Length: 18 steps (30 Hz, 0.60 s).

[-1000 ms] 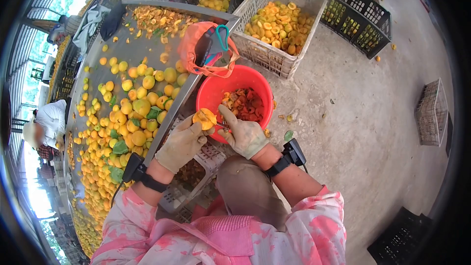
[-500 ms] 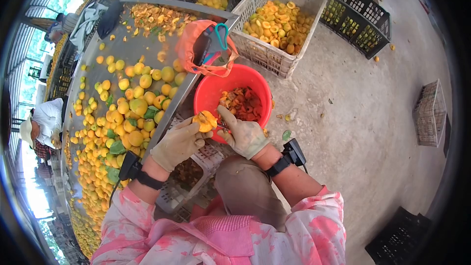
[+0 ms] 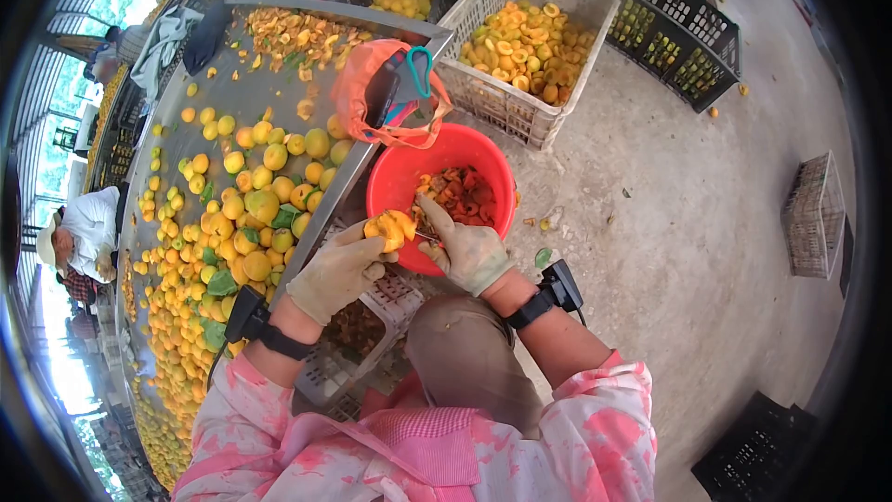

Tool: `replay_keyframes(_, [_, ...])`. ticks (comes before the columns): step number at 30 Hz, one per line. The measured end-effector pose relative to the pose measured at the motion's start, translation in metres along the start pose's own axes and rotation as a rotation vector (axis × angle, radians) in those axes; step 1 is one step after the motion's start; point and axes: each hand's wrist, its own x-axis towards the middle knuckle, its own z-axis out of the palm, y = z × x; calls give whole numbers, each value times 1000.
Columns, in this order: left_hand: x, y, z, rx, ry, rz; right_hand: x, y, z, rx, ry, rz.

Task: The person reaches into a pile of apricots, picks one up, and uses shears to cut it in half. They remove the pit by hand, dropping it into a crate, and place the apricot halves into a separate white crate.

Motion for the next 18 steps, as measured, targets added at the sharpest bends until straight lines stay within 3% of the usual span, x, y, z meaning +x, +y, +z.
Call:
replay_keyframes(2, [0, -6, -2, -605, 114, -417, -1, 4, 4, 13, 11, 1])
replay_keyframes(6, [0, -18, -4, -644, 134, -353, -2, 8, 10, 37, 31, 14])
replay_keyframes(8, [-3, -26, -9, 212, 40, 126, 0, 7, 8, 54, 27, 30])
replay_keyframes(9, [-2, -26, -8, 212, 40, 126, 0, 6, 8, 71, 23, 46])
replay_keyframes(11, [4, -23, -6, -503, 134, -310, 0, 9, 9, 88, 38, 47])
replay_keyframes(18, [5, -11, -17, -706, 186, -358, -1, 7, 6, 142, 81, 68])
